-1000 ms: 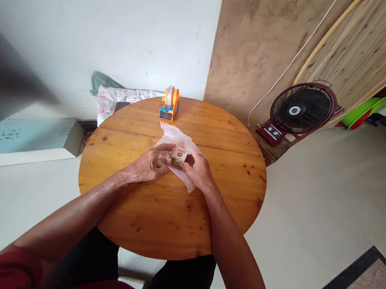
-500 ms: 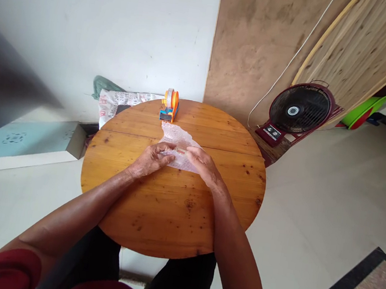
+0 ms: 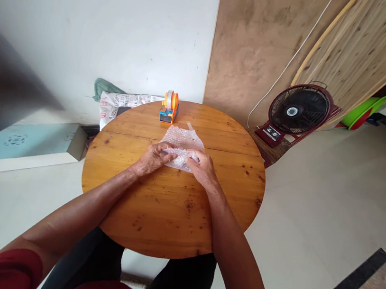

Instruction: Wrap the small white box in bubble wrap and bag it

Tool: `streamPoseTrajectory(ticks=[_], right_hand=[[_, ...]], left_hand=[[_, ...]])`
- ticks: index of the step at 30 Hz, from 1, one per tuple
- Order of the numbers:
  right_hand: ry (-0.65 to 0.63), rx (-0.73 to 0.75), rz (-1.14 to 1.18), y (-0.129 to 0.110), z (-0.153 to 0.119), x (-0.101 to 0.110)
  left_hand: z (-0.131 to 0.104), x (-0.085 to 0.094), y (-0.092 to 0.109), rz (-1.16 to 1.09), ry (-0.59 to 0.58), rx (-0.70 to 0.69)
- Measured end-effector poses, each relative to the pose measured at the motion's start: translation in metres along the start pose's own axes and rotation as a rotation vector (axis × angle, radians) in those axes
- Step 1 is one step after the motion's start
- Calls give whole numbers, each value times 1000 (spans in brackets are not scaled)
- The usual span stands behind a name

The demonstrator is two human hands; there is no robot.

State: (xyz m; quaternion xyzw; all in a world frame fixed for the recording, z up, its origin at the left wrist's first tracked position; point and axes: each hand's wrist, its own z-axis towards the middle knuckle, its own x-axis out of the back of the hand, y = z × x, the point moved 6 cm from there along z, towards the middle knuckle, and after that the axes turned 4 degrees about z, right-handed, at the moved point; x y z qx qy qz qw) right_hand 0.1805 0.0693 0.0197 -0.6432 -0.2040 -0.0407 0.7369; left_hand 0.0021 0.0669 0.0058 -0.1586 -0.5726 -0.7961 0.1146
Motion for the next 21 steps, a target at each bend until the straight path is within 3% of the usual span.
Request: streamPoseTrajectory(ticks=[7, 14, 21], right_hand=[[-48, -49, 57, 1, -3, -1], [-16, -109, 159, 17, -1, -2], [116, -58, -109, 11, 3, 7]], left_hand=[[-1, 3, 2, 64, -33, 5], [-2, 2, 3, -46, -53, 75], [-2, -2, 1, -130, -52, 147]])
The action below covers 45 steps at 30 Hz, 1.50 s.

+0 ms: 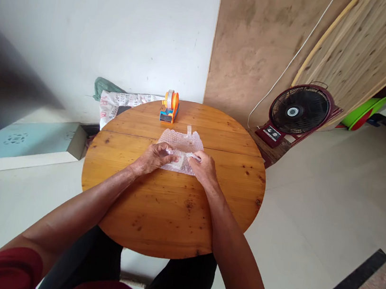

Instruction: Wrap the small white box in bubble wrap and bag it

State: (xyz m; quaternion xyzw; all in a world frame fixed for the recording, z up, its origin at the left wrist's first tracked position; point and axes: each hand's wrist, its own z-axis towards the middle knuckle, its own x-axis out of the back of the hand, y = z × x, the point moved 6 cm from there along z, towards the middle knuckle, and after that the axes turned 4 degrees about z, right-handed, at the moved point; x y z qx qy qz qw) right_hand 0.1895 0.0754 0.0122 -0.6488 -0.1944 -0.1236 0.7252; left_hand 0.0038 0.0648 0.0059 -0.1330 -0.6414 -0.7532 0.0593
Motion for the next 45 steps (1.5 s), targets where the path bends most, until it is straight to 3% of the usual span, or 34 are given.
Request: streamPoseTrajectory(ticks=[8, 12, 15, 19, 27, 34, 39, 45], right_hand=[[139, 127, -176, -2, 0, 4], [258, 417, -275, -26, -12, 5], [227, 632, -414, -45, -23, -2], [114, 743, -498, -51, -29, -14], [-13, 728, -551, -43, -27, -22], [-15, 721, -531, -46, -29, -18], [-26, 719, -517, -45, -28, -19], [-23, 724, -523, -44, -28, -19]], left_hand=[[2, -6, -6, -190, -11, 42], [1, -6, -5, -202, -27, 58], [1, -6, -4, -196, -35, 63], [4, -4, -9, -130, -4, 31], [5, 3, -13, 62, 25, -67], [4, 16, -12, 47, 49, 37], [6, 24, -23, 57, 75, 111], [4, 23, -20, 141, 43, 85]])
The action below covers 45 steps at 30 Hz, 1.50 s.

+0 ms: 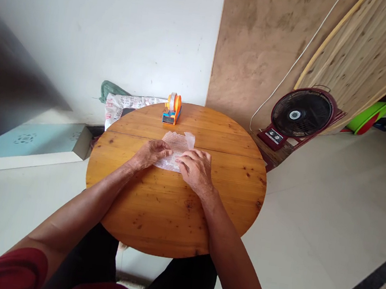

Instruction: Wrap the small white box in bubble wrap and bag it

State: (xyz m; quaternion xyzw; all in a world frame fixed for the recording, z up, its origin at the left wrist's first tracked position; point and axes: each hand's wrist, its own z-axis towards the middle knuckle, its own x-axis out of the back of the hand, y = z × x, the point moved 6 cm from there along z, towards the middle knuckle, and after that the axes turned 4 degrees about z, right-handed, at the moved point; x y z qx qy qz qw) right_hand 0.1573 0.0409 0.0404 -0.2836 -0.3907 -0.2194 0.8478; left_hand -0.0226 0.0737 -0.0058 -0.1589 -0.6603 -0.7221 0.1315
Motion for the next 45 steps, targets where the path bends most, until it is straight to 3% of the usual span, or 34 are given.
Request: streamPoseTrajectory(ticks=[5, 10, 15, 19, 26, 29, 35, 38, 41, 45], right_hand=[[-5, -15, 6, 1, 0, 1], [-9, -22, 8, 0, 1, 1], [-19, -25, 14, 1, 0, 0], [-17, -33, 19, 2, 0, -1], [-19, -29, 15, 1, 0, 0], [-6, -22, 13, 0, 0, 1], [-5, -14, 14, 0, -1, 0], [6, -10, 25, -1, -1, 1], [11, -11, 28, -2, 0, 2], [20, -13, 36, -2, 0, 2]], left_hand=[[-10, 8, 11, -5, -61, 35], [-9, 12, 9, -20, -109, 74], [-4, 8, -2, 23, -69, 101], [-2, 5, -5, 96, -41, 44], [-3, 22, 0, 490, 127, -7], [-5, 28, -1, 560, 142, 59], [-10, 31, 5, 650, 26, 211], [-11, 36, 9, 653, 40, 253], [-12, 40, 3, 591, 57, 304], [-13, 33, -16, 385, -59, 432]])
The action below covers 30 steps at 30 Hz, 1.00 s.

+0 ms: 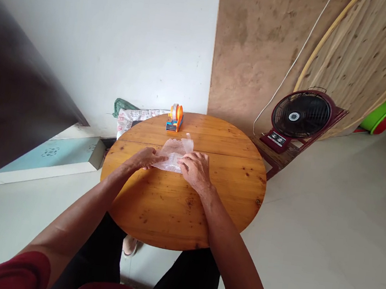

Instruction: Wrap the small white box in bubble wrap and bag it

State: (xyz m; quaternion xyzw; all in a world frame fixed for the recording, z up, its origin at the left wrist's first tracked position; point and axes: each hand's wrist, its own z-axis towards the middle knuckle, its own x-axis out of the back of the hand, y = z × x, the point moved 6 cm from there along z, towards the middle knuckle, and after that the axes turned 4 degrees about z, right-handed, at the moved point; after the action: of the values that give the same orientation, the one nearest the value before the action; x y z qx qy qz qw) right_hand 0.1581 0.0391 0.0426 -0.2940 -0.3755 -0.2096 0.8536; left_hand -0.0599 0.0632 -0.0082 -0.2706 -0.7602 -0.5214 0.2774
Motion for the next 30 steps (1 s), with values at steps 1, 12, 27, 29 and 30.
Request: streamPoseTrajectory(ticks=[1, 12, 27, 29, 30], right_hand=[[2, -1, 2, 0, 0, 0], [4, 4, -3, 0, 0, -1], [-13, -2, -14, -1, 0, -2], [-10, 0, -14, -1, 0, -3], [-10, 2, -14, -1, 0, -3]], left_hand=[[1, -3, -2, -52, -35, 15], [-14, -6, 25, -305, -83, -33], [-3, -33, 44, -291, 16, -74], [-5, -33, 46, -327, 0, -73], [-7, -32, 47, -349, -12, -72]])
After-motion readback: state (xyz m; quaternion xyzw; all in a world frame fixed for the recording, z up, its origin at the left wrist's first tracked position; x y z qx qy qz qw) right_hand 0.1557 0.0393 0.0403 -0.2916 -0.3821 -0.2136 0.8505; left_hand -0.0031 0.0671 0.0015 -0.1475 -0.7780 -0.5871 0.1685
